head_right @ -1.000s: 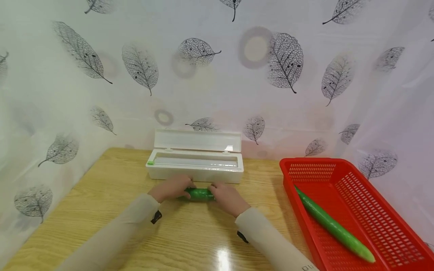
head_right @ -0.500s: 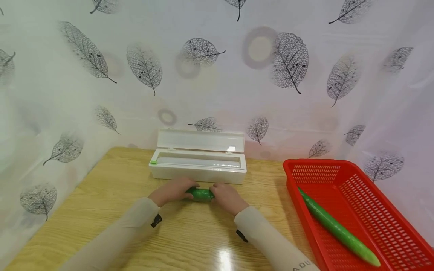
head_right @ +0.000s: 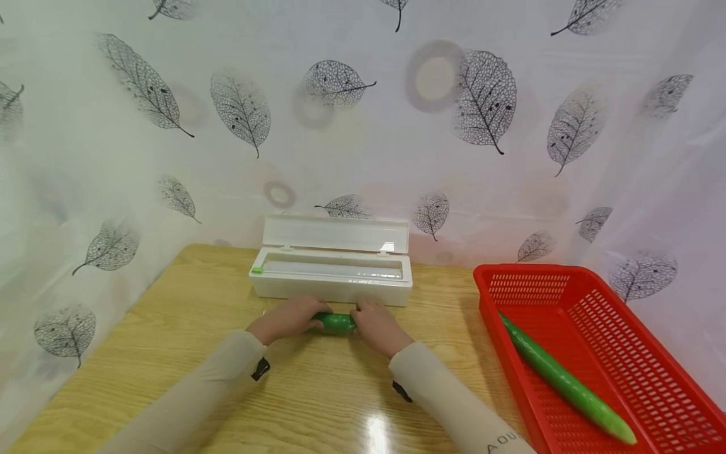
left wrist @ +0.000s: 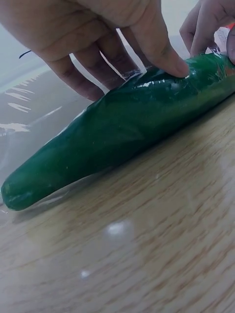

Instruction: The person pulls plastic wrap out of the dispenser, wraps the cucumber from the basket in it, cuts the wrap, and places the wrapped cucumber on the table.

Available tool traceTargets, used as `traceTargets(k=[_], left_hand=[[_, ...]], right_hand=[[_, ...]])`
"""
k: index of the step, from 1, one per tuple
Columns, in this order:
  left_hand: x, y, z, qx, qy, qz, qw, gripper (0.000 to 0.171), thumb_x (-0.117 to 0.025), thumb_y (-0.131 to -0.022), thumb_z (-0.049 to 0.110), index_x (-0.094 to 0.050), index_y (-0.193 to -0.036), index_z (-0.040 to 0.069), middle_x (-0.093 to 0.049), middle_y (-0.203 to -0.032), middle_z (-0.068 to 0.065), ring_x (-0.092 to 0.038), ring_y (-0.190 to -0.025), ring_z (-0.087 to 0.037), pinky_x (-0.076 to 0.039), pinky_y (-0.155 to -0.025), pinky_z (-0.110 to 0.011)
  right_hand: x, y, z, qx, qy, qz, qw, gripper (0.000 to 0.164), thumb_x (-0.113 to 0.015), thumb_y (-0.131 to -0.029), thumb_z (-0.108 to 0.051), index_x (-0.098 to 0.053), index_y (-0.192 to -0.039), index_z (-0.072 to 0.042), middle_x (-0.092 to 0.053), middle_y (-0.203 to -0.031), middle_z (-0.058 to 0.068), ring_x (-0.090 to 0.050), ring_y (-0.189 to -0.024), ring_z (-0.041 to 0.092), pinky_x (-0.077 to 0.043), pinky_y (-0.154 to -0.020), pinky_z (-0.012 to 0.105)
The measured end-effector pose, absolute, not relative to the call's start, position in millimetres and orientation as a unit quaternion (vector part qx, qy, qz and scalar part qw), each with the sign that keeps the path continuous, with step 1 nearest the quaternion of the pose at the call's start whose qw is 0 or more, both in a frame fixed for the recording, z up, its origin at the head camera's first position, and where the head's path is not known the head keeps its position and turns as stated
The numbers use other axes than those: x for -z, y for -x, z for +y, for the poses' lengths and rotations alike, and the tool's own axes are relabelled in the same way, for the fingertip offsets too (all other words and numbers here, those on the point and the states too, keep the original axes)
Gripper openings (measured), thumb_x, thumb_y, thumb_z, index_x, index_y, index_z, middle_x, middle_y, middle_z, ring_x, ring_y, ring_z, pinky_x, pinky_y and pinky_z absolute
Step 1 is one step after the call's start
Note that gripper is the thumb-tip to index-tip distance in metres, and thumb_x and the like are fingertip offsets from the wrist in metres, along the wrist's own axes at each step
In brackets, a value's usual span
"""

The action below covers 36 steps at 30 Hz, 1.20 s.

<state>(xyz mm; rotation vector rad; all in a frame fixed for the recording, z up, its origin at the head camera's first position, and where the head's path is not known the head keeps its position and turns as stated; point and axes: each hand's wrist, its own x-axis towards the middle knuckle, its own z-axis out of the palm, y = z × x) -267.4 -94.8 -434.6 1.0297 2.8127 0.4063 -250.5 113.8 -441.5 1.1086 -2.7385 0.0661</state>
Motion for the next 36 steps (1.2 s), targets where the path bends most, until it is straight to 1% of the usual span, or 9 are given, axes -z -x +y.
traceTargets(k=[5, 7, 10, 15, 23, 28, 34, 36], left_hand=[[435.5, 267.2, -96.6, -0.115, -0.352, 0.928, 0.04, 0.033, -0.068, -0.084, 0.022, -0.067, -0.114, 0.01, -0.063, -0.1, -0.003, -0.06, -0.088, -0.015, -0.051, -0.076, -0.03], [435.4, 267.2, -97.1, -0.104, -0.358, 0.928, 0.032, 0.033, -0.067, -0.085, 0.023, -0.066, -0.115, 0.01, -0.063, -0.099, -0.003, -0.06, -0.087, -0.015, -0.051, -0.075, -0.029], [435.5, 267.3, -97.7, -0.099, -0.358, 0.928, 0.026, 0.033, -0.067, -0.085, 0.023, -0.066, -0.116, 0.009, -0.064, -0.101, -0.004, -0.061, -0.089, -0.016, -0.052, -0.077, -0.031], [435.8, 266.9, -98.1, -0.119, -0.346, 0.93, 0.031, 0.031, -0.066, -0.086, 0.022, -0.064, -0.112, 0.006, -0.067, -0.105, -0.006, -0.063, -0.093, -0.019, -0.052, -0.083, -0.033], [434.0, 267.0, -97.3, -0.134, -0.339, 0.93, 0.035, 0.026, -0.066, -0.086, 0.022, -0.066, -0.107, 0.007, -0.069, -0.102, -0.003, -0.064, -0.091, -0.017, -0.052, -0.081, -0.032], [433.8, 268.2, -96.4, -0.135, -0.332, 0.933, 0.041, 0.025, -0.067, -0.085, 0.021, -0.068, -0.106, 0.008, -0.069, -0.101, -0.003, -0.064, -0.09, -0.016, -0.052, -0.08, -0.032], [433.3, 269.5, -96.6, -0.134, -0.335, 0.932, 0.039, 0.025, -0.067, -0.085, 0.02, -0.068, -0.106, 0.007, -0.07, -0.102, -0.003, -0.065, -0.092, -0.017, -0.052, -0.083, -0.033], [433.4, 270.1, -97.0, -0.132, -0.339, 0.931, 0.039, 0.025, -0.066, -0.085, 0.02, -0.068, -0.107, 0.006, -0.069, -0.103, -0.004, -0.065, -0.093, -0.018, -0.052, -0.084, -0.033]], right_hand=[[439.4, 251.2, 113.1, -0.045, -0.362, -0.928, 0.074, 0.027, -0.073, -0.078, -0.019, -0.064, -0.098, -0.003, -0.062, -0.094, 0.007, -0.059, -0.086, 0.021, -0.052, -0.078, 0.035], [438.1, 250.8, 113.0, -0.053, -0.357, -0.931, 0.064, 0.027, -0.073, -0.079, -0.018, -0.063, -0.099, -0.003, -0.063, -0.096, 0.007, -0.06, -0.087, 0.022, -0.052, -0.078, 0.036], [436.6, 250.3, 112.6, -0.057, -0.352, -0.933, 0.055, 0.028, -0.073, -0.079, -0.018, -0.062, -0.1, -0.002, -0.065, -0.097, 0.008, -0.061, -0.088, 0.023, -0.053, -0.078, 0.037], [436.8, 250.1, 112.4, -0.053, -0.35, -0.933, 0.055, 0.029, -0.073, -0.079, -0.016, -0.063, -0.102, -0.002, -0.066, -0.098, 0.009, -0.062, -0.088, 0.023, -0.053, -0.079, 0.037], [437.3, 251.1, 112.8, -0.055, -0.355, -0.932, 0.047, 0.029, -0.071, -0.081, -0.017, -0.063, -0.104, -0.001, -0.065, -0.101, 0.01, -0.062, -0.09, 0.024, -0.053, -0.08, 0.037], [438.0, 252.5, 114.0, -0.07, -0.365, -0.927, 0.05, 0.029, -0.07, -0.081, -0.015, -0.064, -0.106, 0.0, -0.061, -0.1, 0.011, -0.058, -0.09, 0.023, -0.051, -0.079, 0.037], [438.1, 254.7, 114.4, -0.079, -0.364, -0.927, 0.035, 0.03, -0.068, -0.084, -0.016, -0.064, -0.109, 0.0, -0.059, -0.101, 0.011, -0.057, -0.091, 0.022, -0.051, -0.079, 0.037], [437.5, 254.7, 114.4, -0.073, -0.367, -0.927, 0.034, 0.028, -0.067, -0.085, -0.013, -0.064, -0.109, 0.0, -0.06, -0.101, 0.011, -0.057, -0.091, 0.021, -0.051, -0.079, 0.036]])
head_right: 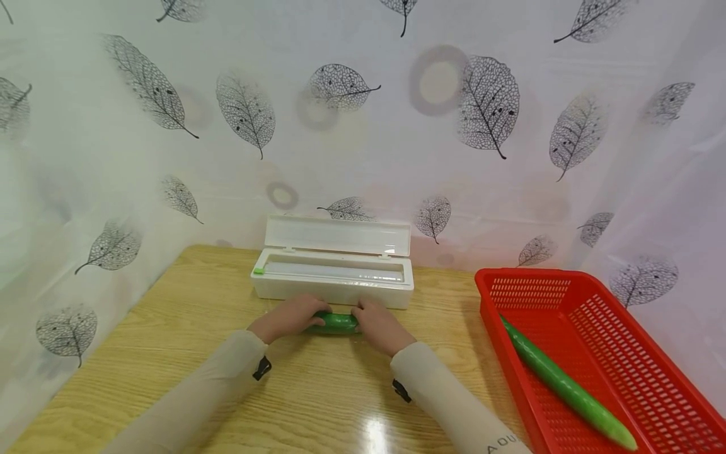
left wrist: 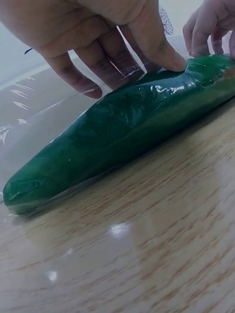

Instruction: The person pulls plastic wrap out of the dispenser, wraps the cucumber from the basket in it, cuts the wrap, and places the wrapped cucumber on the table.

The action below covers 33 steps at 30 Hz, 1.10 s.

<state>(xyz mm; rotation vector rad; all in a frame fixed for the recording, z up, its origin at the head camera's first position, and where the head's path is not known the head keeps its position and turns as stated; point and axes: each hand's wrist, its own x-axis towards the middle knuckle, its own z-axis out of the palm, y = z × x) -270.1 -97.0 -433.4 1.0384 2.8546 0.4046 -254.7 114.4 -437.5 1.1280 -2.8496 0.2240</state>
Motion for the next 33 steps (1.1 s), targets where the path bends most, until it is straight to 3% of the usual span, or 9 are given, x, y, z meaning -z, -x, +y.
traceTargets(k=[9, 18, 33], left_hand=[[430.9, 272.0, -98.5, -0.15, -0.338, 0.927, 0.06, 0.026, -0.065, -0.086, 0.019, -0.068, -0.108, 0.006, -0.07, -0.105, -0.005, -0.065, -0.098, -0.019, -0.052, -0.088, -0.033], [428.3, 274.3, -99.9, -0.147, -0.347, 0.924, 0.068, 0.02, -0.063, -0.088, 0.022, -0.071, -0.101, 0.009, -0.071, -0.094, -0.002, -0.063, -0.082, -0.012, -0.052, -0.078, -0.028], [437.0, 272.8, -103.4, -0.134, -0.364, 0.921, 0.034, 0.023, -0.063, -0.089, 0.024, -0.069, -0.105, 0.009, -0.071, -0.097, 0.0, -0.064, -0.084, -0.011, -0.052, -0.078, -0.028]], right_hand=[[438.9, 251.7, 111.1, -0.022, -0.385, -0.918, 0.099, 0.032, -0.076, -0.074, -0.005, -0.061, -0.102, -0.002, -0.061, -0.097, 0.008, -0.059, -0.087, 0.021, -0.052, -0.075, 0.034], [437.5, 251.2, 111.4, -0.038, -0.378, -0.921, 0.09, 0.02, -0.069, -0.078, 0.003, -0.064, -0.097, -0.003, -0.064, -0.092, 0.007, -0.062, -0.083, 0.019, -0.053, -0.073, 0.032], [440.2, 250.5, 111.2, -0.029, -0.378, -0.919, 0.105, 0.024, -0.072, -0.074, 0.004, -0.064, -0.097, -0.002, -0.065, -0.089, 0.009, -0.063, -0.082, 0.022, -0.053, -0.072, 0.034]])
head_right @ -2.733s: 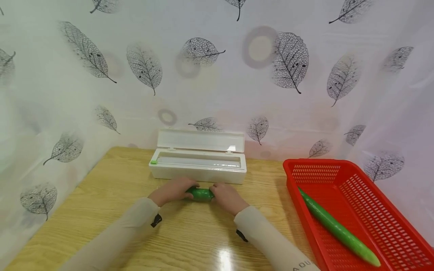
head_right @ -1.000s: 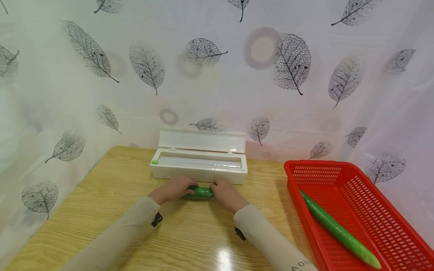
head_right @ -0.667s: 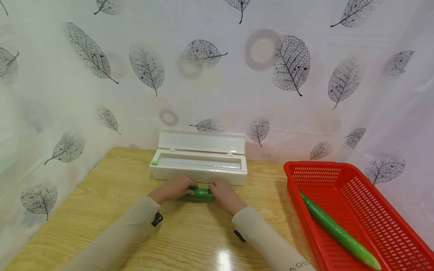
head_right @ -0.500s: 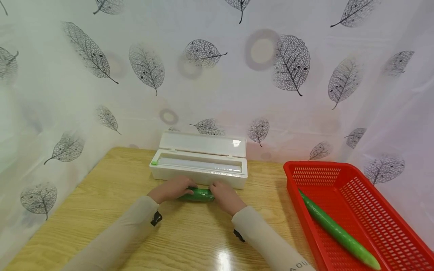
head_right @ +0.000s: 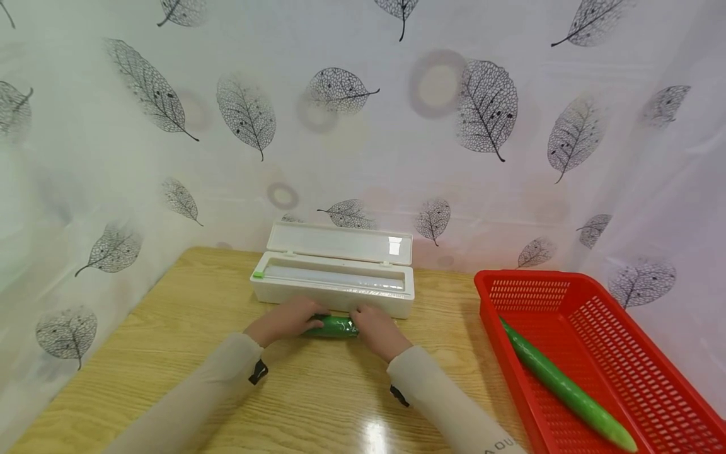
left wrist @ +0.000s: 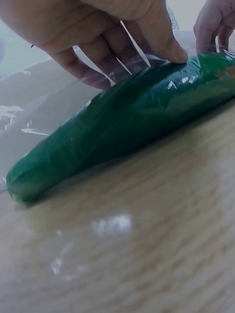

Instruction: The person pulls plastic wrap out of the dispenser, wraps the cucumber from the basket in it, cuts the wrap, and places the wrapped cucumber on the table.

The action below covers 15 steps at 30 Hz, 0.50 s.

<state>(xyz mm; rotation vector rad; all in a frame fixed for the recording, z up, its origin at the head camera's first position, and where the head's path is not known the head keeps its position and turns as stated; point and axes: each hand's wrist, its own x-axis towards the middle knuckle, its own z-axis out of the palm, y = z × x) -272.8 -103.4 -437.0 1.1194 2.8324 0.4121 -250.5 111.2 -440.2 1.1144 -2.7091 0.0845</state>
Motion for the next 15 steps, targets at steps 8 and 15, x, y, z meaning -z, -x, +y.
traceTargets(k=[8, 15], left_hand=[[443.0, 269.9, -106.5, -0.126, -0.365, 0.922, -0.011, 0.023, -0.063, -0.088, 0.024, -0.069, -0.106, 0.01, -0.071, -0.096, -0.002, -0.065, -0.085, -0.015, -0.053, -0.079, -0.032], [442.8, 269.5, -105.3, -0.128, -0.357, 0.925, -0.013, 0.024, -0.063, -0.089, 0.025, -0.069, -0.107, 0.011, -0.072, -0.098, -0.001, -0.067, -0.086, -0.015, -0.053, -0.08, -0.032]], right_hand=[[441.2, 251.1, 109.8, -0.036, -0.363, -0.926, 0.099, 0.024, -0.072, -0.075, 0.002, -0.065, -0.098, -0.003, -0.066, -0.09, 0.009, -0.064, -0.082, 0.023, -0.054, -0.073, 0.035], [440.7, 253.4, 110.8, -0.048, -0.353, -0.931, 0.079, 0.027, -0.074, -0.075, -0.001, -0.067, -0.1, -0.005, -0.067, -0.093, 0.008, -0.064, -0.085, 0.023, -0.054, -0.076, 0.036]])
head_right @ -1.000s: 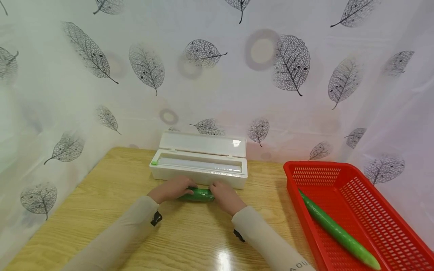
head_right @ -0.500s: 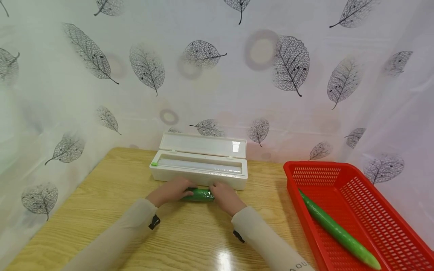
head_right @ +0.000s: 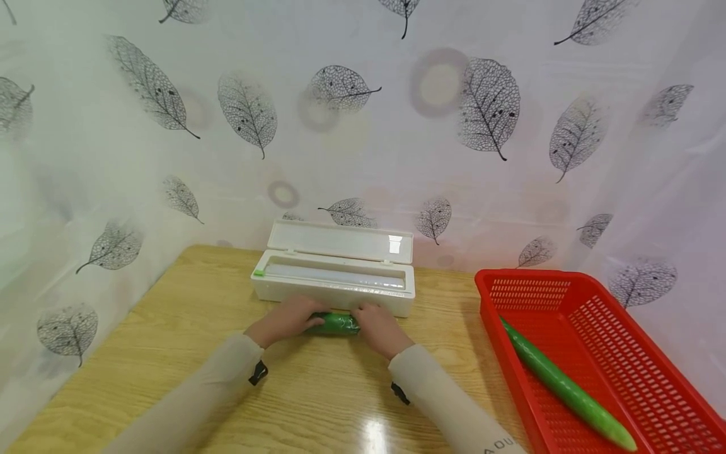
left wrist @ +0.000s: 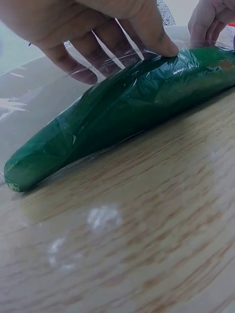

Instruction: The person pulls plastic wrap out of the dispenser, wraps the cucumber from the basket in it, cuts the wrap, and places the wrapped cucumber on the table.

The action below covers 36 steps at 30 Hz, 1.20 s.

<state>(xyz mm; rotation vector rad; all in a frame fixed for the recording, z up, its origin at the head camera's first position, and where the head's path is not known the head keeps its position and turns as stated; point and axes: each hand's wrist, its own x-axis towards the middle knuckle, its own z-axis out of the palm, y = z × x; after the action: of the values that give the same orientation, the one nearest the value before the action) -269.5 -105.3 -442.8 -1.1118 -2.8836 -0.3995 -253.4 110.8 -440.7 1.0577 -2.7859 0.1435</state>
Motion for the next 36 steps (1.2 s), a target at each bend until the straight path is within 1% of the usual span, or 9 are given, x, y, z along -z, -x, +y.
traceTargets(k=[7, 12, 16, 23, 30, 36], left_hand=[[437, 269, -103, 0.13, 0.352, -0.927, -0.003, 0.025, -0.062, -0.089, 0.024, -0.069, -0.108, 0.009, -0.072, -0.099, -0.003, -0.067, -0.088, -0.016, -0.053, -0.081, -0.032], [436, 271, -102, 0.127, 0.353, -0.927, -0.013, 0.024, -0.061, -0.09, 0.023, -0.069, -0.108, 0.009, -0.072, -0.1, -0.003, -0.067, -0.091, -0.018, -0.053, -0.085, -0.033], [436, 272, -102, 0.123, 0.352, -0.928, -0.018, 0.024, -0.061, -0.09, 0.022, -0.069, -0.108, 0.009, -0.071, -0.102, -0.004, -0.067, -0.093, -0.019, -0.053, -0.086, -0.034], [435, 276, -101, 0.133, 0.358, -0.924, -0.037, 0.022, -0.06, -0.091, 0.02, -0.07, -0.107, 0.008, -0.072, -0.102, -0.005, -0.067, -0.094, -0.019, -0.053, -0.086, -0.034], [433, 278, -101, 0.144, 0.379, -0.913, -0.047, 0.02, -0.061, -0.09, 0.019, -0.072, -0.104, 0.009, -0.073, -0.099, -0.003, -0.068, -0.091, -0.017, -0.053, -0.084, -0.032], [437, 279, -103, 0.144, 0.382, -0.912, -0.042, 0.021, -0.06, -0.091, 0.02, -0.071, -0.105, 0.009, -0.072, -0.099, -0.003, -0.067, -0.09, -0.017, -0.053, -0.084, -0.032]], right_hand=[[439, 256, 111, -0.06, -0.356, -0.93, 0.067, 0.025, -0.074, -0.073, 0.001, -0.067, -0.096, -0.005, -0.065, -0.087, 0.008, -0.062, -0.08, 0.022, -0.052, -0.07, 0.035], [439, 258, 109, -0.052, -0.352, -0.933, 0.052, 0.026, -0.076, -0.072, -0.001, -0.067, -0.096, -0.005, -0.064, -0.086, 0.008, -0.062, -0.079, 0.022, -0.052, -0.07, 0.034], [438, 258, 109, -0.047, -0.357, -0.932, 0.048, 0.024, -0.074, -0.072, 0.001, -0.066, -0.094, -0.005, -0.065, -0.085, 0.008, -0.063, -0.078, 0.022, -0.052, -0.069, 0.034], [434, 259, 108, -0.06, -0.352, -0.934, 0.025, 0.023, -0.073, -0.073, 0.002, -0.066, -0.093, -0.005, -0.068, -0.089, 0.01, -0.065, -0.084, 0.025, -0.053, -0.076, 0.037], [429, 259, 107, -0.05, -0.351, -0.935, 0.012, 0.019, -0.067, -0.075, 0.006, -0.067, -0.091, -0.004, -0.069, -0.088, 0.011, -0.066, -0.083, 0.025, -0.054, -0.076, 0.037], [425, 259, 106, -0.046, -0.36, -0.932, 0.014, 0.023, -0.069, -0.075, 0.004, -0.066, -0.095, -0.005, -0.07, -0.092, 0.012, -0.067, -0.087, 0.027, -0.054, -0.078, 0.038]])
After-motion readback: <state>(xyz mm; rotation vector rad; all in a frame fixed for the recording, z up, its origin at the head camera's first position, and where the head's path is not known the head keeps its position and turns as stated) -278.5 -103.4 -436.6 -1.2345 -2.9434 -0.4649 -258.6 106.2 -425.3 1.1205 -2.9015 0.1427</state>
